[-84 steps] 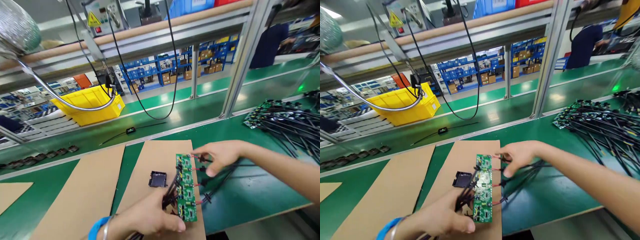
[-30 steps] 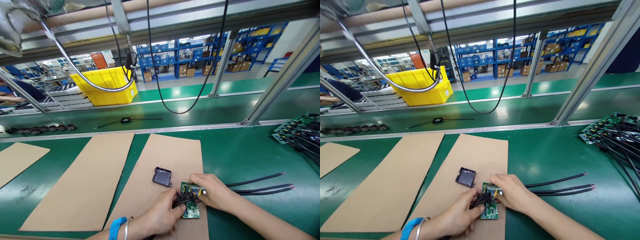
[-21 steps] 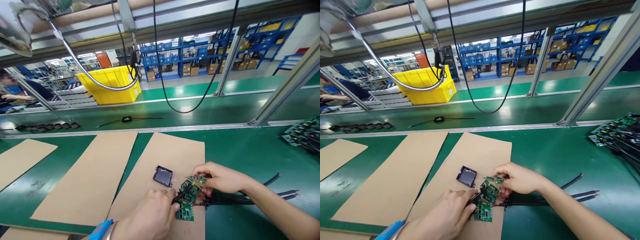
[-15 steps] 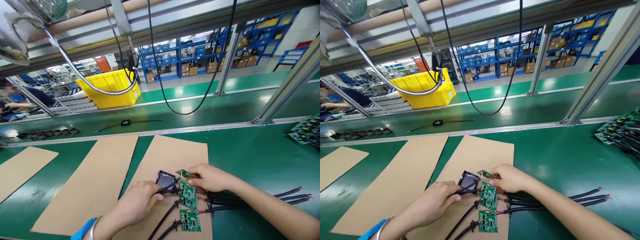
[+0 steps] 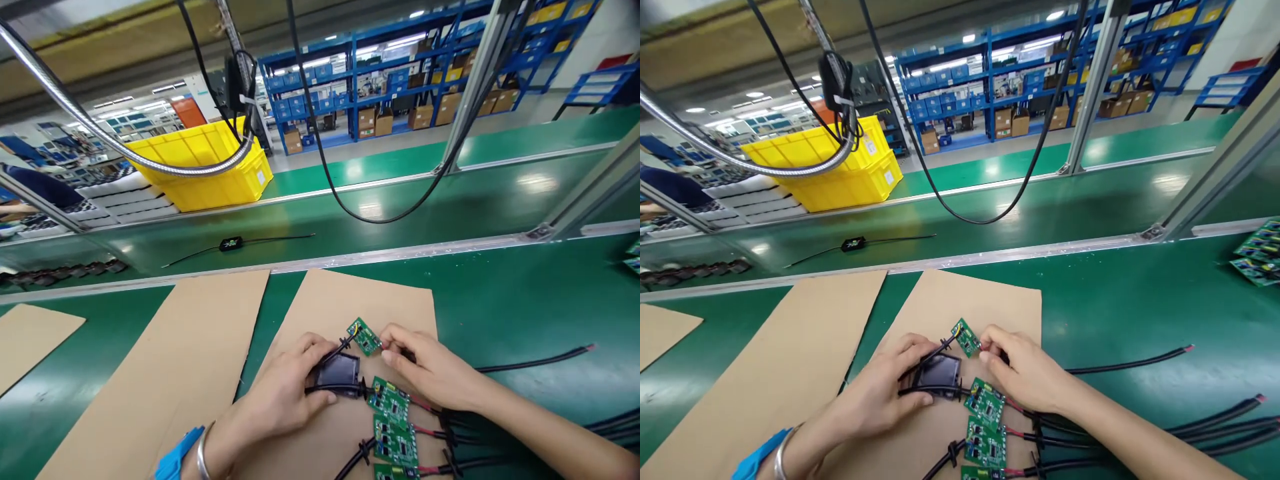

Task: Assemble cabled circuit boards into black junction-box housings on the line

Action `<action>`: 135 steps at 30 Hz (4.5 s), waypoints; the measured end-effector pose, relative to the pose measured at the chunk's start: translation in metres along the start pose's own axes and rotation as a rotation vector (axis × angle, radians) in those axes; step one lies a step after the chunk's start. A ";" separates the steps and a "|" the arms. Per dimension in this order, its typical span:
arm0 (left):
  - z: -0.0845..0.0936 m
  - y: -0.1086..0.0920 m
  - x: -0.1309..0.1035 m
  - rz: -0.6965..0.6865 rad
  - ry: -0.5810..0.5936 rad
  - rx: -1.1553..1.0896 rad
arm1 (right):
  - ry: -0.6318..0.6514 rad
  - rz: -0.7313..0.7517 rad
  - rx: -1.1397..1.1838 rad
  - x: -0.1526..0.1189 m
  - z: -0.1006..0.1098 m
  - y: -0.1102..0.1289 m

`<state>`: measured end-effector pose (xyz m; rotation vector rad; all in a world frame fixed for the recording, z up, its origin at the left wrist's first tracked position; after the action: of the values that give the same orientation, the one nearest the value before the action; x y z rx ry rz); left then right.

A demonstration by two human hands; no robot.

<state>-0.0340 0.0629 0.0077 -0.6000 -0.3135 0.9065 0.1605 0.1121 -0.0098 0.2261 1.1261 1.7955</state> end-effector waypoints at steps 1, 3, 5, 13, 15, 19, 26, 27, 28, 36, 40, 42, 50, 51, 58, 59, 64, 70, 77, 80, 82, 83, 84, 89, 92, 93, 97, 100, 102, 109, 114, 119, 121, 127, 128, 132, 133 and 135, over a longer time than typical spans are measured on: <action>0.000 0.000 0.003 -0.002 -0.008 -0.007 | -0.006 -0.009 0.012 0.003 0.002 -0.003; -0.001 -0.002 0.006 -0.016 -0.008 -0.048 | 0.000 -0.033 0.027 0.007 0.004 -0.008; -0.002 -0.002 0.006 -0.007 0.002 -0.106 | 0.029 -0.063 0.041 0.009 0.002 -0.010; -0.002 0.002 -0.004 -0.095 0.073 -0.125 | 0.014 -0.116 -0.170 -0.005 -0.014 0.003; -0.004 0.001 -0.003 -0.073 0.051 -0.109 | 0.050 -0.122 -0.177 -0.007 -0.018 0.002; -0.009 0.011 -0.002 0.139 -0.100 0.082 | 0.068 -0.116 -0.148 -0.008 -0.022 -0.004; -0.001 0.000 0.003 0.193 -0.166 0.091 | -0.035 -0.015 -0.100 -0.008 -0.001 0.005; 0.006 -0.001 0.003 0.197 -0.166 0.076 | -0.048 0.003 -0.100 -0.008 0.005 0.010; 0.014 -0.003 0.004 0.194 -0.169 0.065 | -0.052 0.021 -0.102 -0.007 0.010 0.016; 0.032 -0.011 0.017 0.056 -0.207 -0.090 | 0.055 0.165 -0.191 0.005 0.014 0.060; 0.023 -0.009 0.012 0.134 -0.300 -0.087 | -0.002 0.056 -0.231 0.017 0.007 0.057; 0.020 -0.013 0.010 0.136 -0.347 -0.059 | -0.195 -0.013 -0.310 0.018 0.006 0.060; 0.007 -0.015 0.001 0.179 -0.213 -0.168 | -0.214 0.209 -0.663 -0.012 -0.031 0.083; 0.004 -0.015 -0.002 0.167 -0.164 -0.188 | -0.161 0.227 -0.641 -0.013 -0.032 0.079; -0.011 -0.015 -0.007 0.033 0.021 -0.088 | 0.026 0.271 -0.603 -0.002 -0.039 0.060; -0.012 -0.014 -0.007 0.033 0.035 -0.080 | 0.040 0.279 -0.596 -0.001 -0.039 0.061; -0.013 -0.007 -0.004 0.034 0.034 -0.067 | 0.080 0.252 -0.639 0.001 -0.034 0.061; -0.014 -0.003 0.000 0.040 0.067 -0.074 | 0.033 0.343 -0.673 0.007 -0.034 0.060; -0.012 0.000 0.001 0.041 0.062 -0.065 | 0.061 0.461 -0.773 0.011 -0.032 0.076; -0.012 0.000 0.002 0.050 0.066 -0.049 | 0.114 0.473 -0.772 0.013 -0.031 0.082; -0.013 0.000 0.002 0.050 0.071 -0.037 | 0.151 0.478 -0.742 0.014 -0.030 0.085; -0.013 0.000 0.002 0.051 0.072 -0.029 | 0.164 0.480 -0.722 0.014 -0.029 0.086; -0.014 0.000 0.003 0.051 0.074 -0.023 | 0.178 0.481 -0.700 0.015 -0.028 0.087; -0.015 -0.001 0.004 0.063 0.077 -0.029 | 0.230 0.426 -0.627 0.018 -0.021 0.081; -0.015 -0.002 0.004 0.068 0.081 -0.044 | 0.230 0.374 -0.635 0.020 -0.020 0.075; -0.014 -0.002 0.004 0.067 0.077 -0.051 | 0.237 0.381 -0.641 0.020 -0.022 0.073; -0.013 -0.001 0.004 0.059 0.053 -0.077 | 0.193 0.453 -0.730 0.017 -0.034 0.070; -0.013 -0.001 0.005 0.058 0.057 -0.068 | 0.096 0.471 -0.838 0.015 -0.040 0.071; -0.013 -0.002 0.005 0.057 0.064 -0.056 | 0.054 0.453 -0.880 0.014 -0.043 0.073; -0.013 -0.001 0.006 0.079 0.069 0.034 | 0.001 0.300 -0.878 0.013 -0.051 0.073; -0.014 -0.001 0.006 0.044 0.060 0.043 | -0.166 0.286 -0.826 0.009 -0.049 0.069; -0.013 0.000 0.006 0.035 0.050 0.041 | -0.180 0.286 -0.797 0.008 -0.053 0.063; -0.013 -0.001 0.007 0.026 0.050 0.047 | -0.202 0.289 -0.802 0.008 -0.053 0.063; -0.012 0.000 0.008 0.023 0.059 0.081 | -0.235 0.323 -0.715 0.010 -0.050 0.064; -0.011 0.001 0.008 0.018 0.060 0.073 | -0.222 0.326 -0.692 0.011 -0.050 0.063; -0.008 0.002 0.005 -0.018 0.115 0.012 | -0.172 0.363 -0.636 0.012 -0.051 0.060; -0.007 0.002 0.004 -0.017 0.129 0.002 | -0.174 0.371 -0.630 0.011 -0.049 0.060; -0.006 0.004 0.001 -0.011 0.119 0.007 | -0.197 0.381 -0.627 0.009 -0.046 0.060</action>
<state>-0.0326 0.0631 0.0007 -0.6424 -0.2064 0.8577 0.0913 0.0861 0.0080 0.2424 0.3570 2.3108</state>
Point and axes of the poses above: each hand's wrist, its own x-axis towards the middle knuckle, its own z-axis out of the back of the hand, y = z × x, the point moved 7 cm from there along x, towards the middle knuckle, and after that the axes turned 14 degrees about -z, right-handed, at the moved point
